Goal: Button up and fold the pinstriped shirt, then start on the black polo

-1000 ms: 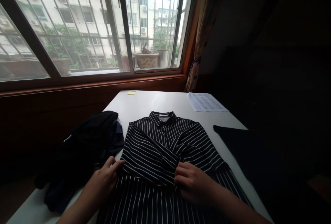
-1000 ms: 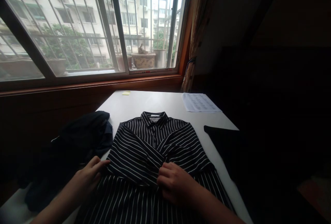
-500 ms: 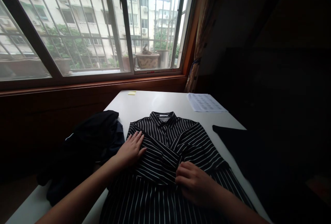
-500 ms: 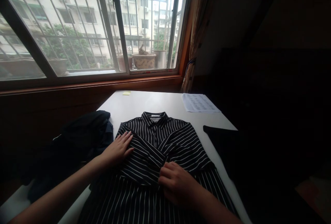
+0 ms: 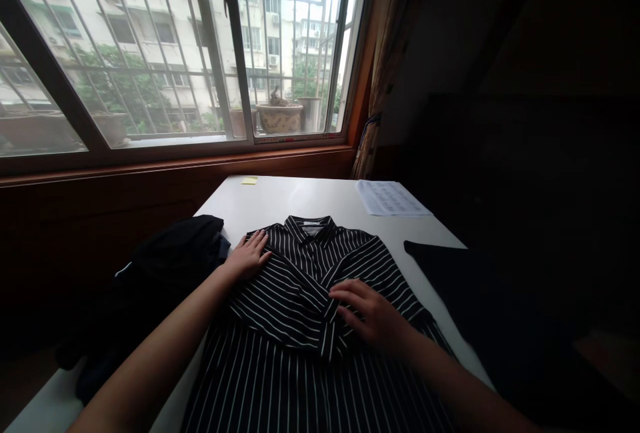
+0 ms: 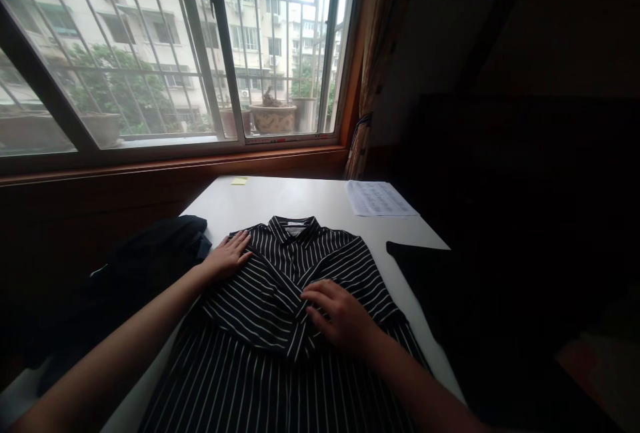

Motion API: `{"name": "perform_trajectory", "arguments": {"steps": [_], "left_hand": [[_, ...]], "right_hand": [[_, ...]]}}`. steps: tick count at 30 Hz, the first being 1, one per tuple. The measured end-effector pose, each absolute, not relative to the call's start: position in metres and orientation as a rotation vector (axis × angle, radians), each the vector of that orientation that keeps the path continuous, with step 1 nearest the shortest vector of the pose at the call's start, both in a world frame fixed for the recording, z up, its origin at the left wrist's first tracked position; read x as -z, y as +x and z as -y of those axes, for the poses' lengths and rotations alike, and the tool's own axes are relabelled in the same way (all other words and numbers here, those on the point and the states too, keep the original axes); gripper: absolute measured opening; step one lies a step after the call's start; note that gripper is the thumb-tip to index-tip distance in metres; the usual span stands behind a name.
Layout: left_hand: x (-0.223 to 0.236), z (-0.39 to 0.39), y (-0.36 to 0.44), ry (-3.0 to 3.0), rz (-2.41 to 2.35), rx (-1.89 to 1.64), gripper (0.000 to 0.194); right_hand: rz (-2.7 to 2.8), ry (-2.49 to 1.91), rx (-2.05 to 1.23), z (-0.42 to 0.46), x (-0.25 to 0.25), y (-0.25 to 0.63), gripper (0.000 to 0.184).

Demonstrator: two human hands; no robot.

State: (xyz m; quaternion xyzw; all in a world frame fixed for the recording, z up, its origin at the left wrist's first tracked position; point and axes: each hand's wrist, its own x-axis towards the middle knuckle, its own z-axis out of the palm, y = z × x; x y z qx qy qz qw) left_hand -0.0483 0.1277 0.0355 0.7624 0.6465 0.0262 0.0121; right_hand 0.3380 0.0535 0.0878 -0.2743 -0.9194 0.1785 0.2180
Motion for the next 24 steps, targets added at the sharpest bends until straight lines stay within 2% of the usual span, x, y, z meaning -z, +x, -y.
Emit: {"name": "perform_trajectory", "arguments": {"steps": [6, 11, 18, 24], "left_hand": [[-0.045, -0.127, -0.018, 2.456, -1.965, -0.094, 0.057], [-0.034, -0.139, 0.024, 2.431, -1.958, -0.129, 0.062], [-0.028, -0.161, -0.010, 2.143, -2.256, -0.176, 0.067], [-0.033, -0.163, -0.025, 2.128, -2.280, -0.170, 0.063]], "right_hand": [[2.534, -1.162, -0.278, -0.110, -0.065, 0.331, 0.051], [2.666, -1.325, -0.255, -0.140, -0.046, 0.308, 0.064], [2.646, -1.448, -0.233, -0.167, -0.032, 0.317, 0.069], [2.548, -1.595, -0.188, -0.197, -0.027, 0.346, 0.067]]}}
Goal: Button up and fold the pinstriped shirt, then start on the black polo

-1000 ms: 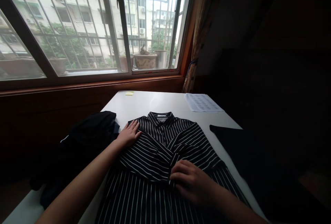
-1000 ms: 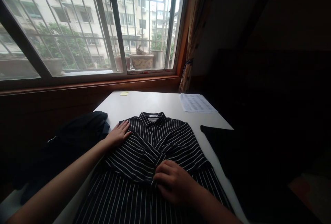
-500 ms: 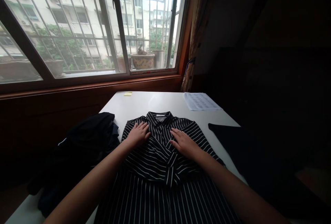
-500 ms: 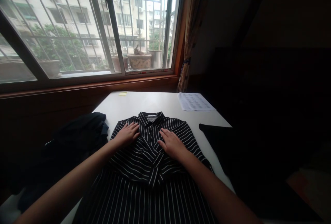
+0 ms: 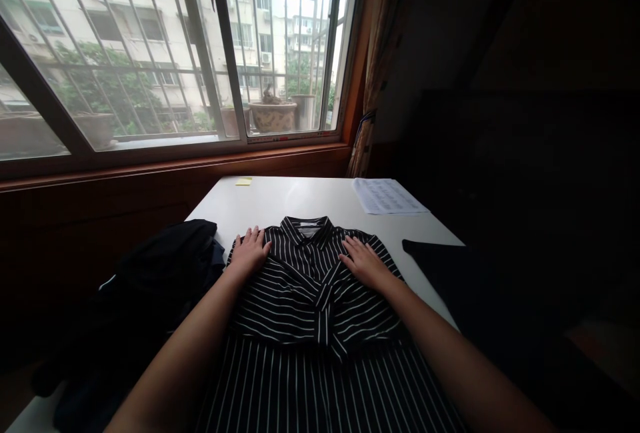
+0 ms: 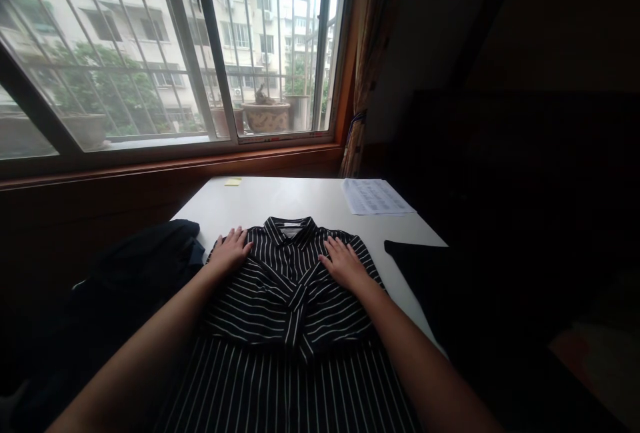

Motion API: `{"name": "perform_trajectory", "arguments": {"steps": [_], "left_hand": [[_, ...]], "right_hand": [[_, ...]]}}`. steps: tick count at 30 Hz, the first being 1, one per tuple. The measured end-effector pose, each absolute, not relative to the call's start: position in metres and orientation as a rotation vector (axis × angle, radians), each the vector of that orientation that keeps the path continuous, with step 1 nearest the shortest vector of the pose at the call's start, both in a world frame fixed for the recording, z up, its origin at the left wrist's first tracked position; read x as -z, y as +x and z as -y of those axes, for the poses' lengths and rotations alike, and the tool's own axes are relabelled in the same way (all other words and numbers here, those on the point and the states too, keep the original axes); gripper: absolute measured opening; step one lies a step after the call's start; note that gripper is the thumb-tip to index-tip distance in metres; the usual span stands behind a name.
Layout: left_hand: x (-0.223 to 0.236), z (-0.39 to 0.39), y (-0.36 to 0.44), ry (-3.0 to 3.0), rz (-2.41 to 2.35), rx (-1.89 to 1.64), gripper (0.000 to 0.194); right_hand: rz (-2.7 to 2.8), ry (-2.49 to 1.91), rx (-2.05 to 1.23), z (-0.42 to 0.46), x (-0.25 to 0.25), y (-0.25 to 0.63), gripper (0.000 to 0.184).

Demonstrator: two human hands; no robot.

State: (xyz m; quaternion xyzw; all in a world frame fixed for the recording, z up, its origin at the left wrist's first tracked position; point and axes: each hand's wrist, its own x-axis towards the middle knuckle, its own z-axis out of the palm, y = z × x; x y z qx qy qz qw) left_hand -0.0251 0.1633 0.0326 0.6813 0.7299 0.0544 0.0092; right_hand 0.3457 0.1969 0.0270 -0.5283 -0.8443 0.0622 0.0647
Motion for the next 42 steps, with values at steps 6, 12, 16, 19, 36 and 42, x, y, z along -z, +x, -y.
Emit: {"name": "perform_trajectory", "arguments": {"steps": [6, 12, 16, 19, 36, 42], "left_hand": [[-0.034, -0.170, 0.018, 2.366, -2.053, -0.199, 0.057], [-0.027, -0.188, 0.028, 2.267, -2.086, -0.179, 0.066], [-0.025, -0.197, 0.019, 2.234, -2.091, -0.168, 0.070], [-0.024, -0.201, 0.017, 2.226, -2.090, -0.167, 0.071], [-0.026, -0.225, 0.015, 2.207, -2.065, -0.213, 0.070], [-0.041, -0.212, 0.011, 2.212, -2.028, -0.367, 0.064]], "right_hand": [[2.523, -1.612, -0.160, -0.224, -0.027, 0.328, 0.065], [2.554, -1.607, -0.183, -0.237, -0.023, 0.310, 0.069], [2.558, -1.608, -0.184, -0.242, -0.023, 0.316, 0.072], [2.555, -1.618, -0.184, -0.247, -0.022, 0.320, 0.073], [2.526, -1.596, -0.206, -0.271, -0.023, 0.317, 0.070], [2.419, -1.502, -0.173, -0.251, -0.044, 0.312, 0.055]]}}
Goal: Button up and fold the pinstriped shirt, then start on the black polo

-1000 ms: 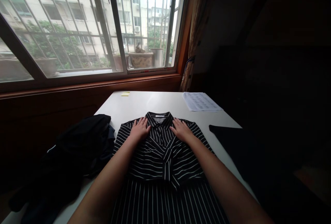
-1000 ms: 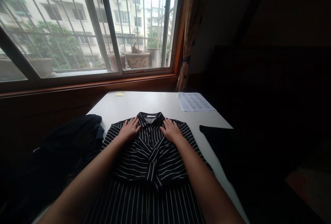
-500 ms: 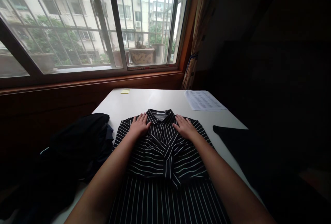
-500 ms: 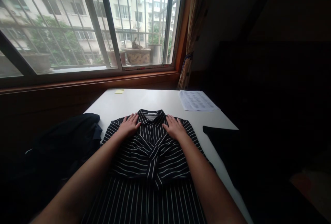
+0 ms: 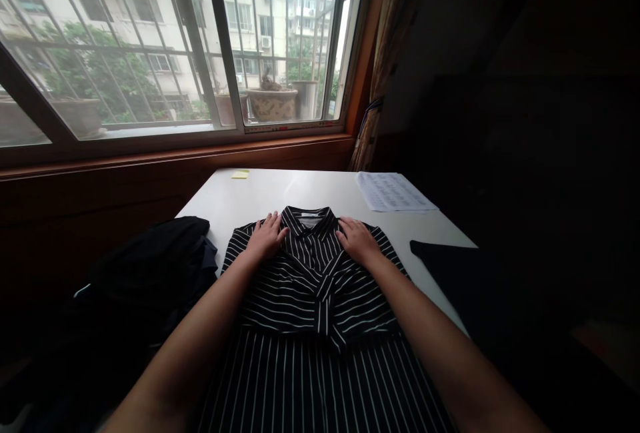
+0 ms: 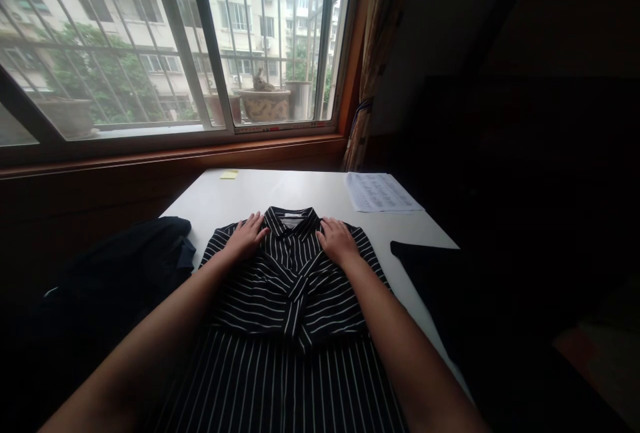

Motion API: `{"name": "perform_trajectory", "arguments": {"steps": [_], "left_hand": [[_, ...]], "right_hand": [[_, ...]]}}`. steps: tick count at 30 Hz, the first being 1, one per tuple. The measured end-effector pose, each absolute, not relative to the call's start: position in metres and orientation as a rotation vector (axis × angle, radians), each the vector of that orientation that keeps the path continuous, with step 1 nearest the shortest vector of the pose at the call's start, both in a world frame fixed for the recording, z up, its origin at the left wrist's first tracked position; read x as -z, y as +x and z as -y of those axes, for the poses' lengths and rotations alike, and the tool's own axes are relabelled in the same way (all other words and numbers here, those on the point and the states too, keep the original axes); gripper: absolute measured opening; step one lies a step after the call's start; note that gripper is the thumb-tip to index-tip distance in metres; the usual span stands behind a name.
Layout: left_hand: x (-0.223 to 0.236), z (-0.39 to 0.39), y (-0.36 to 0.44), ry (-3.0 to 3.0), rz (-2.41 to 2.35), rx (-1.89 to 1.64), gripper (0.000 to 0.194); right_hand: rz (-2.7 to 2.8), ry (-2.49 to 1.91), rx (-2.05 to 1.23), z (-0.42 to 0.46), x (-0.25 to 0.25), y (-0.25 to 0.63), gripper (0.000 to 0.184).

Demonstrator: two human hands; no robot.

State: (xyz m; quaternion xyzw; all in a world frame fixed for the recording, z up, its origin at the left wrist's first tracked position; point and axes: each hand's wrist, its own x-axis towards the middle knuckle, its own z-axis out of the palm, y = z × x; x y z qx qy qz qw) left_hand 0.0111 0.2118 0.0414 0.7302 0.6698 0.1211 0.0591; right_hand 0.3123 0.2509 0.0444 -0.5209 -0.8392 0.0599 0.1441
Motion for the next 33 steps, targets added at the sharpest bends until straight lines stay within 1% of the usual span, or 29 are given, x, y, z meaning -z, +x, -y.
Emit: {"name": "perform_trajectory", "arguments": {"steps": [3, 6, 9, 11, 15, 20, 26, 30, 33], "left_hand": [[-0.060, -0.184, 0.001, 2.223, -2.027, -0.515, 0.060], [-0.079, -0.136, -0.015, 2.246, -2.002, -0.637, 0.060], [-0.086, -0.080, -0.036, 2.259, -1.919, -0.822, 0.059], [-0.082, -0.044, -0.050, 2.270, -1.892, -0.820, 0.061], [-0.064, 0.005, -0.067, 2.328, -1.897, -0.704, 0.067], [-0.049, 0.024, -0.070, 2.296, -1.962, -0.709, 0.062], [-0.032, 0.022, -0.076, 2.306, -1.963, -0.719, 0.056], [-0.026, 0.026, -0.079, 2.344, -2.061, -0.588, 0.047], [-0.034, 0.030, -0.076, 2.386, -2.120, -0.473, 0.046]], "right_hand": [[2.390, -1.423, -0.205, -0.223, -0.060, 0.306, 0.045], [2.444, -1.316, -0.317, -0.187, -0.069, 0.301, 0.038], [2.484, -1.254, -0.512, -0.156, -0.073, 0.298, 0.043], [2.445, -1.276, -0.674, -0.143, -0.072, 0.296, 0.047], [2.295, -1.306, -0.928, -0.136, -0.071, 0.292, 0.038], [2.155, -1.297, -1.048, -0.137, -0.074, 0.290, 0.028], [1.997, -1.369, -1.215, -0.131, -0.070, 0.294, 0.029], [2.022, -1.450, -1.193, -0.125, -0.061, 0.295, 0.027], [2.103, -1.475, -1.106, -0.123, -0.058, 0.297, 0.030]]}}
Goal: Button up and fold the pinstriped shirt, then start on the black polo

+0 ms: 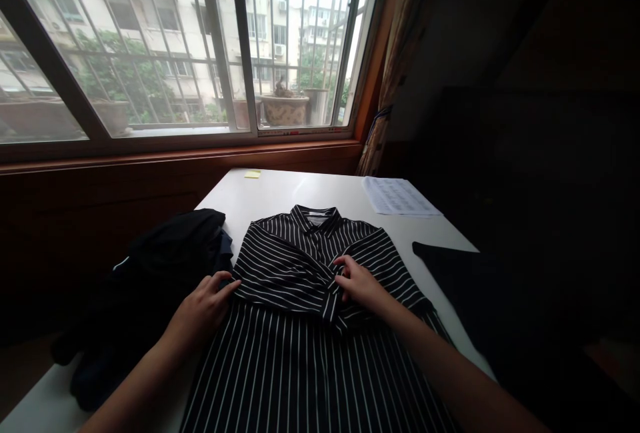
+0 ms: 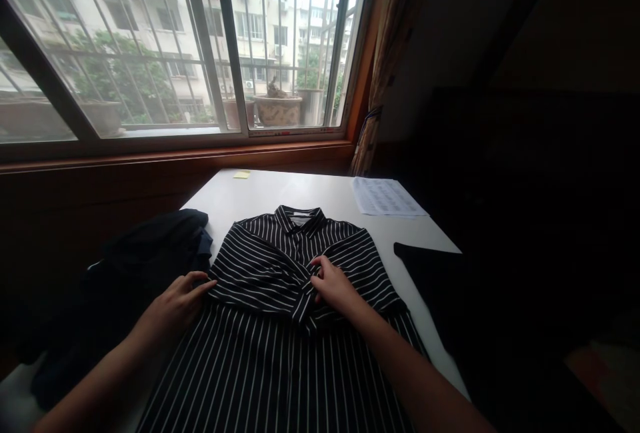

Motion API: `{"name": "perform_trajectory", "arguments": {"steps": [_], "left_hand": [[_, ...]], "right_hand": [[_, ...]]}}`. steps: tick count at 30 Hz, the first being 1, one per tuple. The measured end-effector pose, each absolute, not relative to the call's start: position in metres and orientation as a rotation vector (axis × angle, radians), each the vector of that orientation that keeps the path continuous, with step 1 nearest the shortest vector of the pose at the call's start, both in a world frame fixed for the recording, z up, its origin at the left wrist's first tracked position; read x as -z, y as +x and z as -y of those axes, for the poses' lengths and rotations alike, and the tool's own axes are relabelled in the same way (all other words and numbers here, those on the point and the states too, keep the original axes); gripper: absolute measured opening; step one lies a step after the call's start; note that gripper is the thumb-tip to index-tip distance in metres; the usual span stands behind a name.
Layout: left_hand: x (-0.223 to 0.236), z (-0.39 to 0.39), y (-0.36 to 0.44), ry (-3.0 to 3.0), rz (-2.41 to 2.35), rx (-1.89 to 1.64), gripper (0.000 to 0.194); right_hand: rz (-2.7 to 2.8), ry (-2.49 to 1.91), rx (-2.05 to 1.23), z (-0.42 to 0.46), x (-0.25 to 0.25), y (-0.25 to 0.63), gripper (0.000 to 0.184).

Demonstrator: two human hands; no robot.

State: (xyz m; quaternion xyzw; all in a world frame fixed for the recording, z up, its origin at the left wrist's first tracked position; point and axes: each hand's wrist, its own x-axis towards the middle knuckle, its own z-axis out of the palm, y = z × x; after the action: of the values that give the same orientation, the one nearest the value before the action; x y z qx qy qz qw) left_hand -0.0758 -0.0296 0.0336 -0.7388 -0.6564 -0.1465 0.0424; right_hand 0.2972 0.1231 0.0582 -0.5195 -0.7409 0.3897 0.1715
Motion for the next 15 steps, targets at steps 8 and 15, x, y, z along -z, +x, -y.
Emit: {"name": "perform_trajectory", "arguments": {"steps": [8, 15], "left_hand": [[-0.082, -0.005, -0.042, -2.437, 1.785, 0.293, 0.046], [-0.045, -0.095, 0.002, -2.429, 1.909, 0.170, 0.055]], "right_hand": [[2.342, -1.429, -0.338, -0.103, -0.082, 0.286, 0.037], [2.701, -0.957, -0.154, -0.085, -0.066, 0.241, 0.057]]}}
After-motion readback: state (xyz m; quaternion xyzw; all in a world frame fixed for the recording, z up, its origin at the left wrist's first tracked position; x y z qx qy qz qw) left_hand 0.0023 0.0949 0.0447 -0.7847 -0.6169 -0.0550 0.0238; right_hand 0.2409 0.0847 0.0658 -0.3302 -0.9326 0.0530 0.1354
